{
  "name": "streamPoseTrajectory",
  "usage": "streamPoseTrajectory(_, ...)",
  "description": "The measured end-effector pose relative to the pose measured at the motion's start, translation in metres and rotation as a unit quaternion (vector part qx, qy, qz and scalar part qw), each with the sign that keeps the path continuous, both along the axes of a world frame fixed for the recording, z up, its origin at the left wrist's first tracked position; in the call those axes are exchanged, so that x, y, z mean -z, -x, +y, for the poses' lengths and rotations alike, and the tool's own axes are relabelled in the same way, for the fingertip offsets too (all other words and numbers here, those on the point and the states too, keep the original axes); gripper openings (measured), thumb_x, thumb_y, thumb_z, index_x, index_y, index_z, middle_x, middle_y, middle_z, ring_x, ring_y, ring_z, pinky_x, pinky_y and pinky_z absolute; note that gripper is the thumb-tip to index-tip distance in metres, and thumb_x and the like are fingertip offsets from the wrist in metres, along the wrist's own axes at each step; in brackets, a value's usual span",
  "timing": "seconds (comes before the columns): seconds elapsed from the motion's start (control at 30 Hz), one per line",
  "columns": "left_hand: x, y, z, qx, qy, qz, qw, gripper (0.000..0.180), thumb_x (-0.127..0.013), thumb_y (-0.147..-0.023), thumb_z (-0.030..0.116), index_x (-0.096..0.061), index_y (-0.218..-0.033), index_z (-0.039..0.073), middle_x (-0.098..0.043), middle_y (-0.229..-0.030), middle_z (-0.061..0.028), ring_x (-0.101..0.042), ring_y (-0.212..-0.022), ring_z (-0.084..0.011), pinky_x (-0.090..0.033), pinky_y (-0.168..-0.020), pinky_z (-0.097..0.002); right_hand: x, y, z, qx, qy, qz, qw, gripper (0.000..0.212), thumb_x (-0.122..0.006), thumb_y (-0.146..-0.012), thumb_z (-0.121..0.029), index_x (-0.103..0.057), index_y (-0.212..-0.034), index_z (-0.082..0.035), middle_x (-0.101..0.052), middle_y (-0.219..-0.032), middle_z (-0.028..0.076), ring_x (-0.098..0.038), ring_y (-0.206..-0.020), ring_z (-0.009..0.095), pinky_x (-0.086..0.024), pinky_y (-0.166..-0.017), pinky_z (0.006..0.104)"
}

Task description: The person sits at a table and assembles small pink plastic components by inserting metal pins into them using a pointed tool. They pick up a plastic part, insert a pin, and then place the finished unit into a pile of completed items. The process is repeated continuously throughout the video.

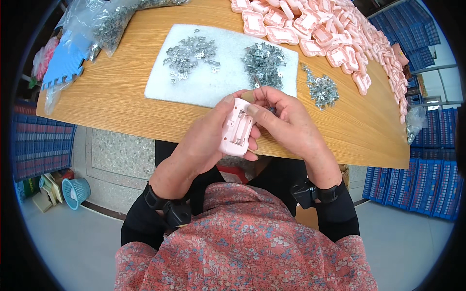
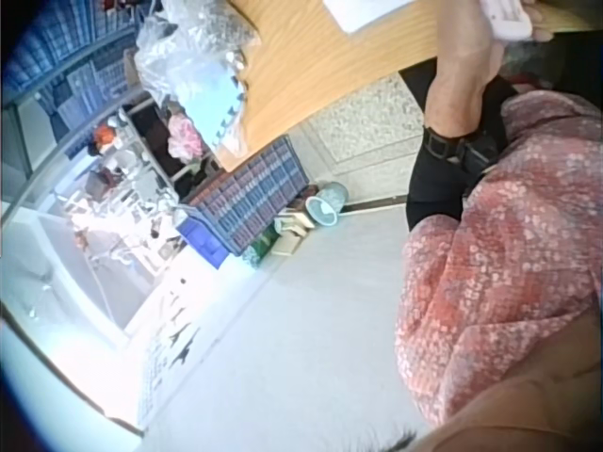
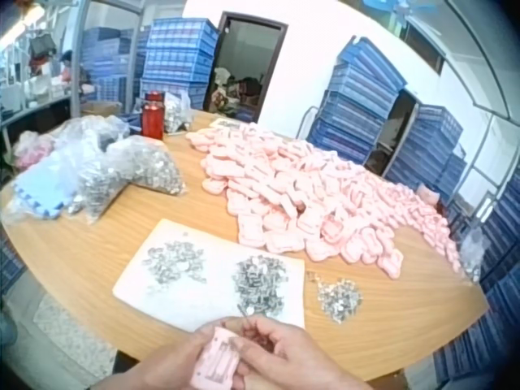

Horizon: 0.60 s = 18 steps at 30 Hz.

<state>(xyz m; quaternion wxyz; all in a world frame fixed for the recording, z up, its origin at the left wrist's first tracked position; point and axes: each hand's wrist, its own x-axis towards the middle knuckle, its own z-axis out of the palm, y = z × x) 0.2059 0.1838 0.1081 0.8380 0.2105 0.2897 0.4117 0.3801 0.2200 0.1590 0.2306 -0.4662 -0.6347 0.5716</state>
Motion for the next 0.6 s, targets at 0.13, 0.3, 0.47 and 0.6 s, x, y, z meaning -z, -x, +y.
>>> streamPoseTrajectory(0.13, -0.007, -0.001, 0.0, 0.013, -0.012, 0.006, 1.0, 0.05, -0.022, -0.108, 0.038, -0.032, -0.145, 0.006, -0.066, -0.092, -0.0131, -0.069, -0.077, -0.0225, -0.06, -0.068, -0.0372, 0.006, -0.003, 0.001, 0.019, 0.039, 0.074, 0.996, 0.025, -0.061, -0.097, -0.015, -0.063, -0.117, 0.001, -0.064, -0.089, 0.001, -0.057, -0.077, 0.006, -0.049, -0.072, 0.0229)
streamPoseTrajectory(0.3, -0.003, -0.004, -0.006, -0.064, -0.181, 0.226, 0.955, 0.041, -0.035, -0.106, 0.019, -0.038, -0.143, 0.004, -0.066, -0.099, -0.0096, -0.067, -0.086, -0.0166, -0.055, -0.078, -0.0276, 0.009, -0.016, 0.006, 0.025, 0.049, 0.021, 0.998, 0.022, -0.066, -0.094, -0.018, -0.062, -0.105, 0.0, -0.062, -0.086, 0.0, -0.056, -0.079, 0.005, -0.048, -0.071, 0.0218)
streamPoseTrajectory(0.47, -0.014, -0.001, -0.007, -0.024, -0.301, 0.372, 0.878, 0.034, -0.05, -0.1, 0.014, -0.05, -0.13, -0.002, -0.065, -0.096, -0.0105, -0.063, -0.083, -0.0149, -0.051, -0.075, -0.0296, 0.006, -0.018, 0.002, 0.024, 0.012, 0.004, 1.0, 0.023, -0.069, -0.092, -0.02, -0.06, -0.102, -0.001, -0.061, -0.084, -0.002, -0.054, -0.076, 0.004, -0.046, -0.068, 0.0213)
streamPoseTrajectory(0.6, -0.019, 0.0, -0.004, -0.002, -0.313, 0.409, 0.857, 0.033, -0.043, -0.102, 0.014, -0.051, -0.132, 0.002, -0.062, -0.1, -0.0054, -0.059, -0.079, -0.0113, -0.049, -0.072, -0.0293, -0.002, -0.014, -0.005, 0.052, 0.053, 0.095, 0.993, 0.022, -0.067, -0.094, -0.019, -0.06, -0.105, -0.001, -0.061, -0.086, -0.002, -0.052, -0.075, 0.004, -0.046, -0.068, 0.0212)
